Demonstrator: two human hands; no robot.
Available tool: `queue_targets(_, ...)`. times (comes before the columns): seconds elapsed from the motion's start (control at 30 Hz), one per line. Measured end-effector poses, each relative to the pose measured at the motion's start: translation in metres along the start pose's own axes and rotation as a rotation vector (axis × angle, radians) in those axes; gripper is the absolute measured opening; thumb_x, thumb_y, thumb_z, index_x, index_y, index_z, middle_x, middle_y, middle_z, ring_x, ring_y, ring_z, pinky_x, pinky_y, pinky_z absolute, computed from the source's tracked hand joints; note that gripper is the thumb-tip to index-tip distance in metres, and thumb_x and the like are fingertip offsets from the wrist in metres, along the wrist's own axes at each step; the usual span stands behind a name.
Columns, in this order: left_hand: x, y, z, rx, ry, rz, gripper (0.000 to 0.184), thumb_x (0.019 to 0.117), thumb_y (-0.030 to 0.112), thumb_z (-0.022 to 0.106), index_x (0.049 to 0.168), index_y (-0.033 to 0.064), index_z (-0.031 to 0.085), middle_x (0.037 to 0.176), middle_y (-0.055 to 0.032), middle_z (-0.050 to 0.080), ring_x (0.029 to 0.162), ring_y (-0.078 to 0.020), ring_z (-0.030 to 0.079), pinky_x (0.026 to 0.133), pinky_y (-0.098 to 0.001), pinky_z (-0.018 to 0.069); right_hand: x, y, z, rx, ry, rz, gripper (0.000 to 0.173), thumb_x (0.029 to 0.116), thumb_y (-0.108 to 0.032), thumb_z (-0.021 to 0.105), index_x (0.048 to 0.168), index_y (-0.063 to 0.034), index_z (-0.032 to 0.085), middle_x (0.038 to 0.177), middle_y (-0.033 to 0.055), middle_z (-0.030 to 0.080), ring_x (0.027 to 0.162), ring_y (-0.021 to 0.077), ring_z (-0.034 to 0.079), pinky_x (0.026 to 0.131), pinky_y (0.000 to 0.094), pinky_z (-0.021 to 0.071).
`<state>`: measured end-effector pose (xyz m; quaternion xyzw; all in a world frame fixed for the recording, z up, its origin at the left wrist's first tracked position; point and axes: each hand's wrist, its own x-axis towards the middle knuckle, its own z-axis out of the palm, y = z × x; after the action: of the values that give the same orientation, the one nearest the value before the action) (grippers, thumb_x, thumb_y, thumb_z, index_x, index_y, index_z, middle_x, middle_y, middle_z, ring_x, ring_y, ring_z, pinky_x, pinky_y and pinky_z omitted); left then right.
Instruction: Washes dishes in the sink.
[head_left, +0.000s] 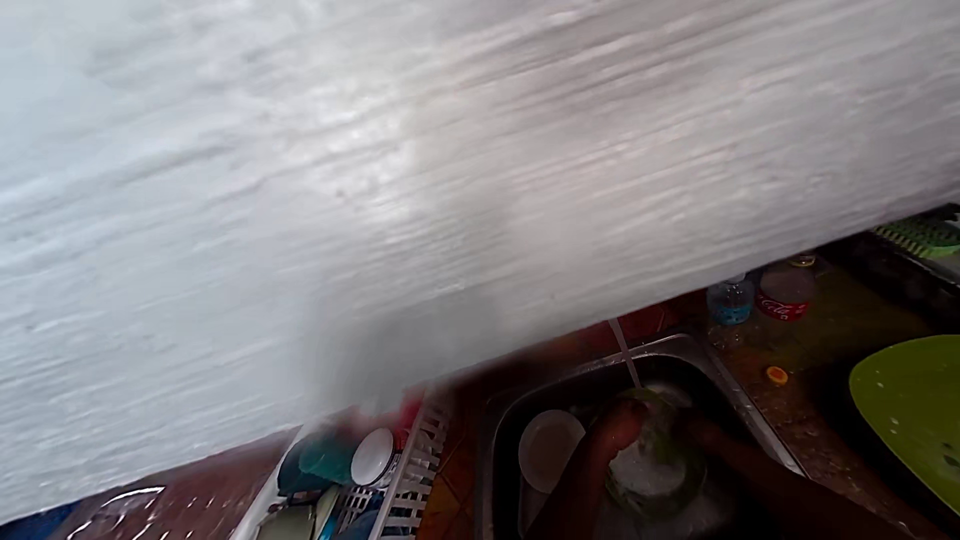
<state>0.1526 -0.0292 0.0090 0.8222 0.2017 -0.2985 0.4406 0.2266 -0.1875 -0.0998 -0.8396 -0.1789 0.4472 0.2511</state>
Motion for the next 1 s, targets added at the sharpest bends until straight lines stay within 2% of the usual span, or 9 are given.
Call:
queue_targets(0.1, -0.007, -0.015, -0.008, -0.026, 0.138, 0.042, 0.050, 0.1128, 0.034, 0.034, 0.132, -0.0030, 0.062, 0.133, -0.0245, 0.061, 0.125, -0.0339, 0.058, 0.109, -0.0509, 0.0417, 0.002, 0.003, 0.005, 0.002, -0.004, 0.026, 0.046, 0.1039, -0.023, 0.058, 0.136, 0.0098, 0.056, 0.139, 0.0305, 0.057, 0.134, 0.0428, 0.053, 0.112, 0.0572, 0.0397)
queue_targets(0.27, -0.011, -0.050, -0.012, -0.140, 0.366, 0.114, 0.041, 0.1093, 0.022, 0.047, 0.139, -0.0045, 0.057, 0.141, -0.0235, 0.058, 0.134, -0.0322, 0.055, 0.116, -0.0470, 0.0399, -0.040, -0.037, -0.033, -0.302, -0.048, -0.087, 0.041, 0.1052, -0.016, 0.052, 0.135, 0.0119, 0.054, 0.143, 0.0319, 0.053, 0.137, 0.0447, 0.049, 0.113, 0.0591, 0.0375)
queue_targets(0.33, -0.013, -0.058, -0.012, -0.180, 0.379, 0.103, 0.048, 0.1068, 0.021, 0.053, 0.146, -0.0052, 0.048, 0.146, -0.0249, 0.054, 0.136, -0.0331, 0.053, 0.116, -0.0460, 0.0412, -0.065, -0.064, -0.044, -0.416, 0.015, -0.069, 0.038, 0.1054, -0.018, 0.050, 0.134, 0.0048, 0.059, 0.140, 0.0274, 0.057, 0.132, 0.0444, 0.054, 0.106, 0.0633, 0.0432)
queue_targets(0.43, -0.015, -0.066, -0.007, -0.216, 0.353, 0.127, 0.066, 0.1006, 0.021, 0.065, 0.155, -0.0005, 0.036, 0.151, -0.0246, 0.048, 0.136, -0.0330, 0.053, 0.114, -0.0459, 0.0435, -0.088, -0.087, -0.046, -0.556, 0.172, -0.140, 0.029, 0.1027, -0.011, 0.050, 0.125, 0.0006, 0.064, 0.125, 0.0268, 0.066, 0.117, 0.0472, 0.063, 0.091, 0.0655, 0.0504)
queue_targets(0.53, -0.023, -0.068, -0.006, -0.206, 0.290, 0.202, 0.075, 0.0963, 0.019, 0.070, 0.159, 0.0054, 0.031, 0.157, -0.0204, 0.043, 0.143, -0.0292, 0.045, 0.119, -0.0447, 0.0381, -0.092, -0.093, -0.047, -0.594, 0.307, -0.273, 0.028, 0.1015, -0.007, 0.050, 0.125, -0.0023, 0.064, 0.117, 0.0260, 0.068, 0.110, 0.0467, 0.066, 0.086, 0.0634, 0.0524)
queue_targets(0.63, -0.029, -0.068, -0.009, -0.285, 0.240, 0.273, 0.082, 0.0933, 0.016, 0.072, 0.162, 0.0102, 0.026, 0.159, -0.0192, 0.039, 0.144, -0.0271, 0.044, 0.118, -0.0438, 0.0390, -0.090, -0.091, -0.047, -0.521, 0.376, -0.336, 0.034, 0.1025, -0.007, 0.049, 0.132, -0.0090, 0.064, 0.125, 0.0221, 0.067, 0.117, 0.0435, 0.064, 0.093, 0.0609, 0.0510)
queue_targets(0.73, -0.027, -0.074, -0.011, -0.407, 0.182, 0.414, 0.091, 0.0871, 0.011, 0.073, 0.162, 0.0072, 0.022, 0.161, -0.0200, 0.035, 0.144, -0.0271, 0.044, 0.117, -0.0439, 0.0407, -0.079, -0.076, -0.045, -0.324, 0.489, -0.503, 0.040, 0.1002, -0.003, 0.052, 0.135, -0.0163, 0.068, 0.133, 0.0147, 0.068, 0.127, 0.0361, 0.062, 0.106, 0.0552, 0.0484)
queue_targets(0.87, -0.030, -0.055, -0.006, -0.419, 0.293, 0.467, 0.097, 0.0816, 0.015, 0.080, 0.161, 0.0040, 0.025, 0.161, -0.0214, 0.035, 0.145, -0.0274, 0.043, 0.117, -0.0421, 0.0408, -0.061, -0.048, -0.050, 0.023, 0.562, -0.763, 0.042, 0.0966, 0.005, 0.055, 0.130, -0.0135, 0.073, 0.133, 0.0112, 0.069, 0.128, 0.0274, 0.063, 0.113, 0.0467, 0.0463)
queue_targets(1.0, -0.029, -0.022, 0.005, -0.273, 0.469, 0.414, 0.093, 0.0778, 0.021, 0.086, 0.155, 0.0007, 0.039, 0.153, -0.0273, 0.040, 0.141, -0.0345, 0.044, 0.115, -0.0450, 0.0420, -0.060, -0.036, -0.061, 0.238, 0.536, -0.620, 0.038, 0.0945, 0.007, 0.060, 0.127, -0.0081, 0.072, 0.129, 0.0110, 0.071, 0.122, 0.0222, 0.066, 0.110, 0.0426, 0.0494)
